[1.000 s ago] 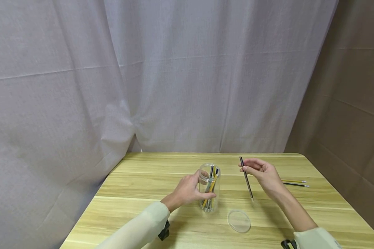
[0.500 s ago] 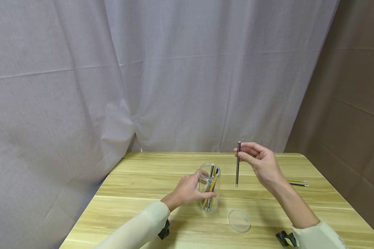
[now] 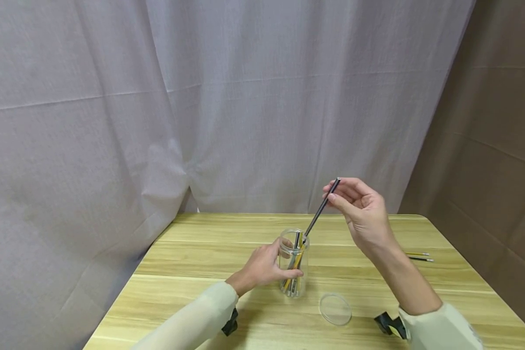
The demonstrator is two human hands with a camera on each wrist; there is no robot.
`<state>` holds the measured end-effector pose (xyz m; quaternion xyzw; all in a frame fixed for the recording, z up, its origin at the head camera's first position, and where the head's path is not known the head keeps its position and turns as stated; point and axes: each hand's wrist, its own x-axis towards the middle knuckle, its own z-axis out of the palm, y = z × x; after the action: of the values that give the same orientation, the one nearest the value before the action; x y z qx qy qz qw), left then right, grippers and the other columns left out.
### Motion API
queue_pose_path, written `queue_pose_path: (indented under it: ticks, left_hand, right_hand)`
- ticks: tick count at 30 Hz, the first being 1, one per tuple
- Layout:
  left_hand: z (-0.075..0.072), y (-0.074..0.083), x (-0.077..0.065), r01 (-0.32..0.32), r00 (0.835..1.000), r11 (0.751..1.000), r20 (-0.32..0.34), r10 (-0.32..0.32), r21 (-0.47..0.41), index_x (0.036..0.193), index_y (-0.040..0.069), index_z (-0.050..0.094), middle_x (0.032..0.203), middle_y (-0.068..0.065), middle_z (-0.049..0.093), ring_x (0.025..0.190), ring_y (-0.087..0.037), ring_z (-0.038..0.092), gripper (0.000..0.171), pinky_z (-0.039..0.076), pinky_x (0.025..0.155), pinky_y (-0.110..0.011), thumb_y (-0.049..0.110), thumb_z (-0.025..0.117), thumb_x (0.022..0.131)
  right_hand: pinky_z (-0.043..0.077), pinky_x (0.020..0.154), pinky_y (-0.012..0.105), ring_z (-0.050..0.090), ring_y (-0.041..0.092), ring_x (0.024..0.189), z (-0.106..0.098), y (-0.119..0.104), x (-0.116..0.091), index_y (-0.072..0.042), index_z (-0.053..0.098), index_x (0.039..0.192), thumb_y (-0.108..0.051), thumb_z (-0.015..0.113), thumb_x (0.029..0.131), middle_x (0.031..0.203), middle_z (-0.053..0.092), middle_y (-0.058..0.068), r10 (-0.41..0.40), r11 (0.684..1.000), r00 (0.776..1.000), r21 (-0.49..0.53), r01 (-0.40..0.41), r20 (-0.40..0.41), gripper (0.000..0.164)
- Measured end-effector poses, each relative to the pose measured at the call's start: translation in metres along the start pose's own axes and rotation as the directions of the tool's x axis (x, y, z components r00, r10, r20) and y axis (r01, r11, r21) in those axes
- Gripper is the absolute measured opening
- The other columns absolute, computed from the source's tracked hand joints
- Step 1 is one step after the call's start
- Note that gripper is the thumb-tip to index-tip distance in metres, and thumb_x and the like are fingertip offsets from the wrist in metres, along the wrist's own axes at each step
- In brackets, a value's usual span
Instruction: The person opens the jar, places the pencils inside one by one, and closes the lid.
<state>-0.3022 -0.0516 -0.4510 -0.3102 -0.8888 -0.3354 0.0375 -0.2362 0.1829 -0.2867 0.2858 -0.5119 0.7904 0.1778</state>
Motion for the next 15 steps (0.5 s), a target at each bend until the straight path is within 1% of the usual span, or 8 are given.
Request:
queue_pose_path:
  ticks: [2,5,7,10,15]
  left_hand:
    - [0.0,0.0,0.0,-0.005,1.0,1.0,-0.003,0.005,-0.001,0.132,0.024,0.059,0.118,0.005,0.077,0.107,-0.02,0.073,0.069,0.055,0.095,-0.037,0.067,0.082,0.083]
    - [0.001,0.0,0.0,-0.012,1.0,1.0,-0.007,0.012,-0.007,0.132,0.024,0.059,0.117,0.005,0.077,0.106,-0.021,0.074,0.069,0.055,0.094,-0.036,0.066,0.083,0.083]
    - [0.001,0.0,0.0,-0.014,1.0,1.0,-0.008,0.014,-0.013,0.132,0.024,0.059,0.117,0.005,0.077,0.106,-0.022,0.074,0.068,0.055,0.094,-0.036,0.066,0.083,0.083]
    - [0.001,0.0,0.0,-0.014,1.0,1.0,-0.009,0.014,-0.02,0.132,0.025,0.059,0.117,0.005,0.077,0.106,-0.022,0.074,0.069,0.055,0.093,-0.035,0.066,0.083,0.083]
    - [0.001,-0.001,0.0,-0.023,1.0,1.0,-0.017,0.023,-0.007,0.131,0.026,0.059,0.115,0.007,0.076,0.105,-0.021,0.073,0.067,0.056,0.089,-0.031,0.066,0.083,0.083]
  right_hand:
    - [0.061,0.085,0.029,0.075,0.02,0.098,0.004,0.002,0.0,0.003,0.069,0.114,0.024,0.06,0.095,0.105,0.076,0.012,-0.02,1.0,1.0,0.001,0.02,0.012,0.029]
    - [0.061,0.087,0.029,0.074,0.021,0.099,0.007,0.008,-0.001,0.003,0.067,0.113,0.025,0.061,0.094,0.105,0.076,0.011,-0.031,0.999,0.999,-0.026,0.032,0.045,0.029]
    - [0.06,0.089,0.03,0.074,0.02,0.1,0.006,0.013,-0.004,0.005,0.066,0.113,0.023,0.062,0.094,0.106,0.076,0.011,-0.022,0.997,0.998,-0.071,0.026,0.06,0.026]
    - [0.06,0.09,0.03,0.074,0.021,0.101,0.005,0.02,-0.009,0.011,0.062,0.113,0.021,0.064,0.095,0.107,0.076,0.01,-0.003,0.989,0.997,-0.149,0.015,0.077,0.021]
    - [0.058,0.088,0.028,0.073,0.019,0.099,0.001,0.035,-0.019,0.016,0.057,0.112,0.019,0.067,0.094,0.106,0.076,0.01,0.027,0.967,0.996,-0.255,-0.004,0.086,0.021]
